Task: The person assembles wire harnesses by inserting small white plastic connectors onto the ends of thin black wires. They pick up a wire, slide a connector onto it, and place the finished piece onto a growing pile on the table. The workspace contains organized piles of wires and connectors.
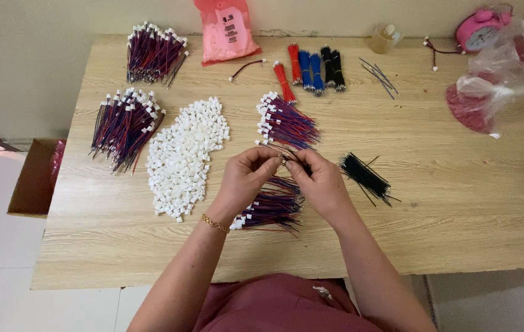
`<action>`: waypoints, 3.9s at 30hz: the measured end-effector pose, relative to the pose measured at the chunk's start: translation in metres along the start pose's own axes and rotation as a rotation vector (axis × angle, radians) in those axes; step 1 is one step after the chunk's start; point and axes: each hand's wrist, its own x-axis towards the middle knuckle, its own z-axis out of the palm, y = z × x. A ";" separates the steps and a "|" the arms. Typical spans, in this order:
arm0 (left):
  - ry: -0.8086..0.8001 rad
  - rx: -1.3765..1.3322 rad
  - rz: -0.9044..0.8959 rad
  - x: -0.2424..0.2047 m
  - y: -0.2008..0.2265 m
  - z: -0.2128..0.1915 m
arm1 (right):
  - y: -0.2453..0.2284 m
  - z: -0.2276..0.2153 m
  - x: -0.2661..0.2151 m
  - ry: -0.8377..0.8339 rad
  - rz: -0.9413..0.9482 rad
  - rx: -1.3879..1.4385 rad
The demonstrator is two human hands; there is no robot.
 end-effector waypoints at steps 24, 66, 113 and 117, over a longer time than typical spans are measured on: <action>-0.009 -0.491 -0.244 -0.008 -0.010 -0.002 | -0.020 0.003 -0.003 0.064 -0.054 -0.216; 0.095 1.116 0.147 0.063 -0.085 -0.030 | 0.030 -0.004 0.017 0.077 0.092 -0.109; -0.063 -0.272 -0.137 -0.007 -0.009 -0.010 | -0.028 0.003 -0.007 0.069 -0.022 -0.165; -0.072 -0.364 -0.148 -0.007 -0.012 -0.010 | -0.026 0.003 -0.006 0.066 -0.026 -0.175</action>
